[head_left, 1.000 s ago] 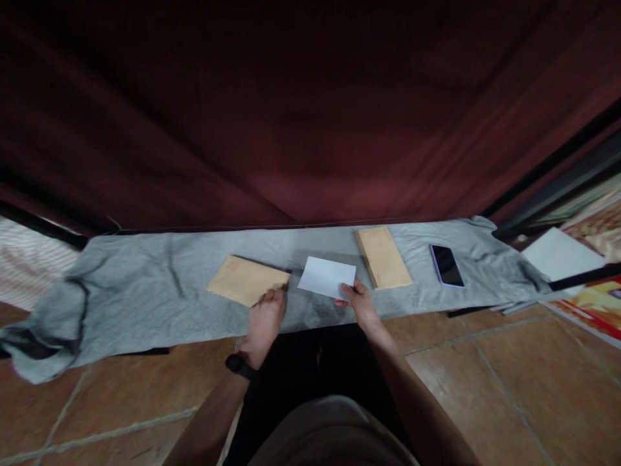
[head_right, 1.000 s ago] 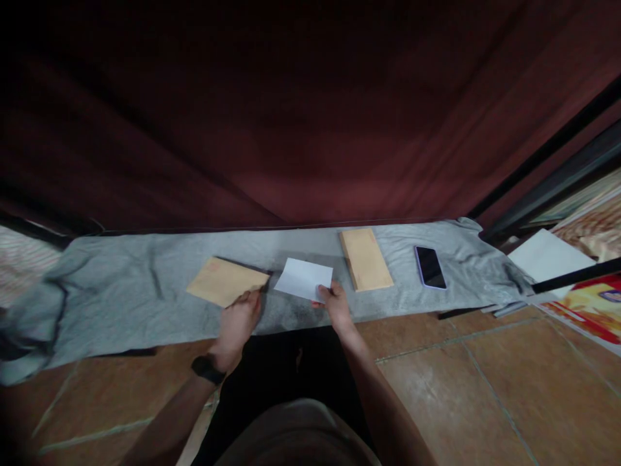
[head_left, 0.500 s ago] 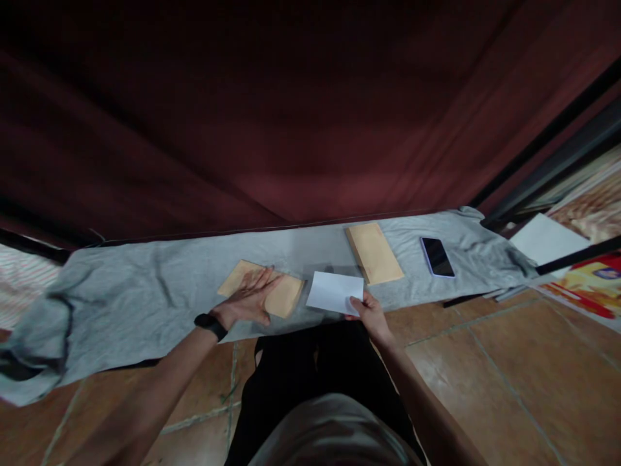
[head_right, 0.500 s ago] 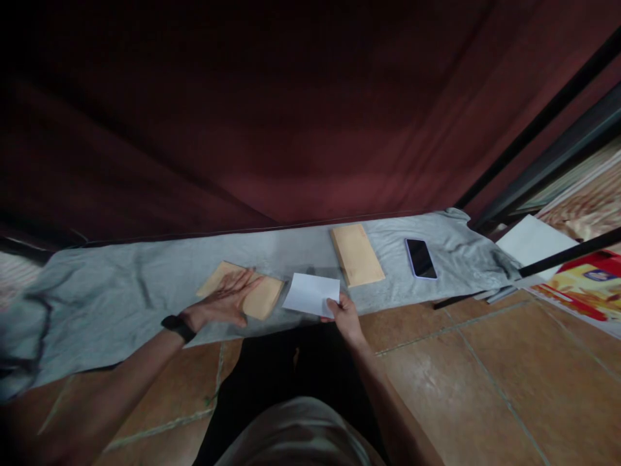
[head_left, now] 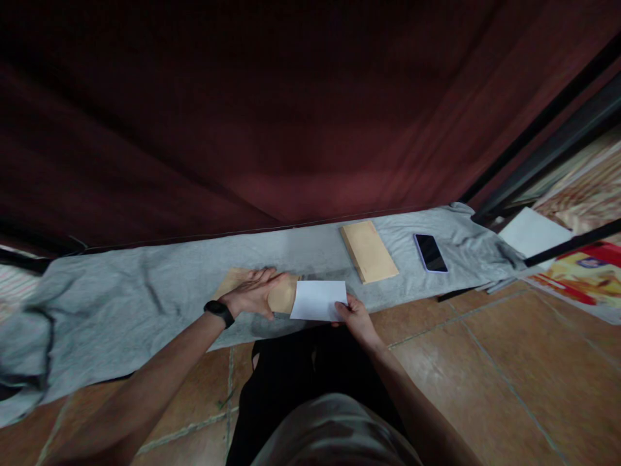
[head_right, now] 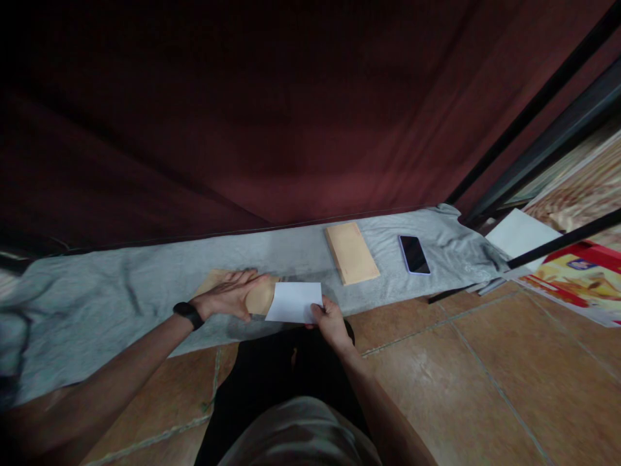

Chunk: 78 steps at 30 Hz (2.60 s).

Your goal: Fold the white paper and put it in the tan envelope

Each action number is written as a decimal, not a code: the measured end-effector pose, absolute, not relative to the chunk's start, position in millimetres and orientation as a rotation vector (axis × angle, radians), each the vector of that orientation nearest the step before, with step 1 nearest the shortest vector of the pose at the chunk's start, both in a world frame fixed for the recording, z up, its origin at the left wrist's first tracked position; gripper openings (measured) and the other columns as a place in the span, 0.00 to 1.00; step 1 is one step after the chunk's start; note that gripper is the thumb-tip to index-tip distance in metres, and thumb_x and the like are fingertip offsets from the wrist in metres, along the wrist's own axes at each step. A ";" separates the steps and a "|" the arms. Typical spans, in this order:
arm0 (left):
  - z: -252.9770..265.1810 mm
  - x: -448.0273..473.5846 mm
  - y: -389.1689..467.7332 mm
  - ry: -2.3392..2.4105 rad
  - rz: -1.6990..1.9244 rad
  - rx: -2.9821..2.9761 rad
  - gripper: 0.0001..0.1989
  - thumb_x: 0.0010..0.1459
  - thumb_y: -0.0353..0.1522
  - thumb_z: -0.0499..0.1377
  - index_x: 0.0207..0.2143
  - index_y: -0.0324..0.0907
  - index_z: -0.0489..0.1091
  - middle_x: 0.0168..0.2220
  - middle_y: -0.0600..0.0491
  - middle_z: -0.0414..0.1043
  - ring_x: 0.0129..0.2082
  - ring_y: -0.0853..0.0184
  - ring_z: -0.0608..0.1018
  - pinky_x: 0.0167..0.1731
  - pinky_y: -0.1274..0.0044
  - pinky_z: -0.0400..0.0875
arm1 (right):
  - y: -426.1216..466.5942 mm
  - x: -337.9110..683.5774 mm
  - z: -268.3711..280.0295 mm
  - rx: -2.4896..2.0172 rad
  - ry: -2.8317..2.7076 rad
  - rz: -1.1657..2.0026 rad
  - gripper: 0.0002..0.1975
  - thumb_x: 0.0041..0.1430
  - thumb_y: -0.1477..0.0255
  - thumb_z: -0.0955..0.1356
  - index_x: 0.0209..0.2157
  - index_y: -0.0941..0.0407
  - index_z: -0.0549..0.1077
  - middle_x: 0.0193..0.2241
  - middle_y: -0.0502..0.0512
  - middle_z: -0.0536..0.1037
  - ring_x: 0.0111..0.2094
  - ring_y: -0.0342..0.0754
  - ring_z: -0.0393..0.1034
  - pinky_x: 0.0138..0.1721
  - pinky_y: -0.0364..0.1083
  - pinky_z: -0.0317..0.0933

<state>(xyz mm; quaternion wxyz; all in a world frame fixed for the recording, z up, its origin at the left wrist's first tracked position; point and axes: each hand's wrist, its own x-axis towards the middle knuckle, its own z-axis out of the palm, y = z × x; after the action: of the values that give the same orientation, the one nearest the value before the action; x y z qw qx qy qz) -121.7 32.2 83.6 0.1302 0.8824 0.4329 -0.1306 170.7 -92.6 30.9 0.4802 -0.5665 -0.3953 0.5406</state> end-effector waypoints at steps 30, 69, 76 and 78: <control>64.2 -119.5 37.7 1.289 -0.276 2.539 0.67 0.36 0.49 0.71 0.73 0.49 0.39 0.71 0.39 0.48 0.69 0.44 0.55 0.65 0.58 0.49 | -73.6 153.4 68.9 -1.874 -1.807 0.645 0.15 0.72 0.72 0.60 0.55 0.56 0.72 0.40 0.58 0.84 0.42 0.51 0.80 0.42 0.42 0.69; 54.5 -122.7 20.1 1.310 0.011 2.686 0.63 0.44 0.50 0.69 0.73 0.48 0.37 0.67 0.38 0.55 0.67 0.43 0.59 0.66 0.51 0.43 | -21.2 168.2 69.0 -1.766 -1.303 1.550 0.11 0.62 0.76 0.64 0.25 0.56 0.71 0.10 0.44 0.67 0.13 0.40 0.63 0.17 0.37 0.56; 55.8 -120.2 25.3 1.223 -0.006 2.634 0.62 0.44 0.47 0.69 0.73 0.48 0.37 0.64 0.41 0.58 0.64 0.46 0.62 0.66 0.54 0.45 | -21.7 133.3 43.7 -1.725 -1.240 1.529 0.10 0.65 0.71 0.65 0.28 0.56 0.73 0.14 0.45 0.70 0.15 0.40 0.65 0.17 0.37 0.58; 57.1 -121.4 25.0 1.219 -0.018 2.601 0.62 0.44 0.47 0.69 0.73 0.49 0.36 0.65 0.41 0.57 0.65 0.46 0.61 0.66 0.53 0.44 | -22.0 134.6 40.7 -1.714 -1.238 1.533 0.10 0.64 0.69 0.67 0.28 0.56 0.73 0.15 0.45 0.71 0.15 0.40 0.65 0.17 0.37 0.57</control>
<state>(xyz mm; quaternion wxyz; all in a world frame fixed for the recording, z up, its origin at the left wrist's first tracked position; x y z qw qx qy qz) -121.4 25.0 57.1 0.1339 0.8973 0.4206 -0.0062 134.6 -22.0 40.7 0.2620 -0.6334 -0.4576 0.5664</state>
